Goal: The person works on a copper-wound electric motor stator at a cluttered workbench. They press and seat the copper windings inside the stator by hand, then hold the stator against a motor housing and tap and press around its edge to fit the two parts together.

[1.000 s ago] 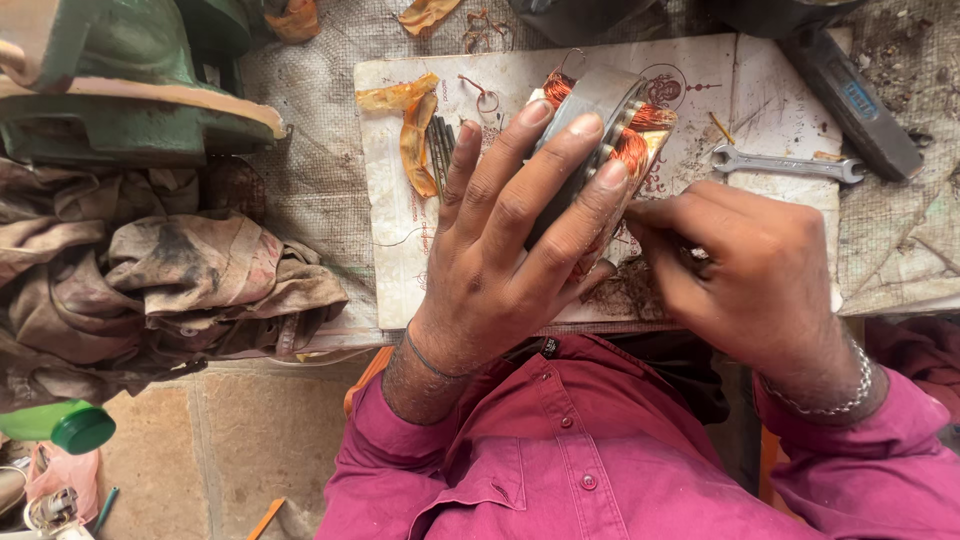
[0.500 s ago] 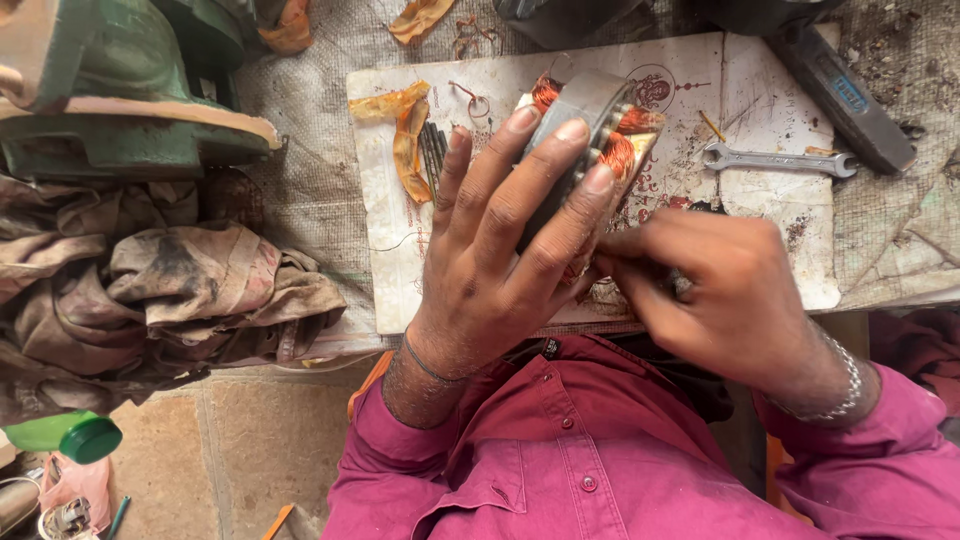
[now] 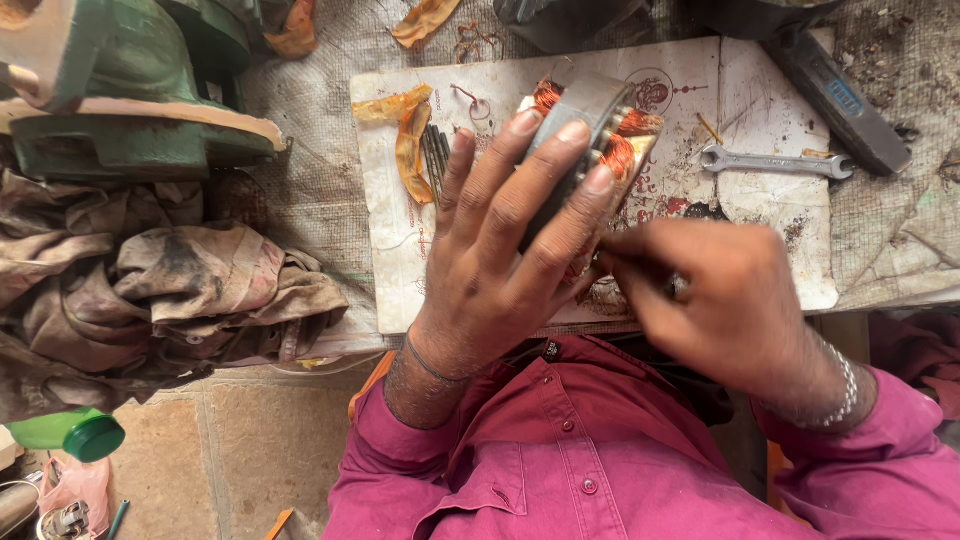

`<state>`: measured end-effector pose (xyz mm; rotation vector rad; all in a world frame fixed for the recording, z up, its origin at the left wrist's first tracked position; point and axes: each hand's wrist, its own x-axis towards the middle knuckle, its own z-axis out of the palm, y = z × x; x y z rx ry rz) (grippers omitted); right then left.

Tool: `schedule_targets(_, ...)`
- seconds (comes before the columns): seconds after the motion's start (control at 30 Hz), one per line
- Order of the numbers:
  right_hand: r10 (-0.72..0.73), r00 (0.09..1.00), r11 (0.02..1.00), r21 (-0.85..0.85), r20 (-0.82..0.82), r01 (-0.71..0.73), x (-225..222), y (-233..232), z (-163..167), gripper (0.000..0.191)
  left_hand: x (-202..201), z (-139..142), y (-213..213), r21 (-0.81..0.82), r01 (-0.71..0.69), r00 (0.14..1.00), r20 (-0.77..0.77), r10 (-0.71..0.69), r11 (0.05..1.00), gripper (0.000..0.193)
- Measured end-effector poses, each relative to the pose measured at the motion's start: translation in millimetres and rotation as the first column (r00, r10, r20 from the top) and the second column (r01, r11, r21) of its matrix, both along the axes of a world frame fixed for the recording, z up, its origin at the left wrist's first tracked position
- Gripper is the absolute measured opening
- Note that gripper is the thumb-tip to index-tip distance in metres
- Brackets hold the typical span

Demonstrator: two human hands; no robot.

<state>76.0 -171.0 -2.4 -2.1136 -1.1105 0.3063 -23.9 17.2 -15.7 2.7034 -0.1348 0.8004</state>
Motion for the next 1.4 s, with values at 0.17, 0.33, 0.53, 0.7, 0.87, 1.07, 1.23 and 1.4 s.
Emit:
schedule_targets(0.17,0.071,0.997,0.996,0.051,-0.002,-0.071,6,5,8,0.017,0,-1,1,0.016,-0.013,1.0,0.003,0.013,1.0,0.045)
schedule_targets(0.33,-0.061,0.966,0.991,0.13,0.251,0.028,15,3,14,0.02,-1,0,2,0.005,0.015,1.0,-0.025,-0.015,1.0,0.055)
schedule_targets(0.53,-0.104,0.884,0.989,0.137,0.455,0.045,19,8,15,0.017,-1,-1,2,-0.006,0.019,0.999,-0.034,-0.019,1.0,0.06)
schedule_targets(0.7,-0.024,0.87,0.998,0.06,0.492,-0.006,21,10,18,0.012,-2,0,3,-0.014,0.025,0.999,-0.044,-0.026,1.0,0.063)
schedule_targets(0.87,-0.087,0.886,0.99,0.136,0.455,0.028,23,8,17,0.013,-3,0,5,-0.027,0.049,0.997,-0.058,-0.05,0.998,0.064)
schedule_targets(1.07,-0.052,0.906,0.995,0.1,0.421,0.01,19,10,16,0.014,-2,-3,4,-0.033,0.041,0.998,-0.039,-0.042,0.999,0.065)
schedule_targets(1.23,-0.136,0.907,0.987,0.13,0.398,0.091,16,11,18,0.015,-3,-4,5,-0.035,0.043,0.998,-0.032,-0.045,0.998,0.069)
schedule_targets(1.4,-0.096,0.89,0.993,0.1,0.446,0.057,16,14,16,0.02,-4,-4,4,-0.027,0.046,0.998,-0.046,-0.047,0.999,0.072)
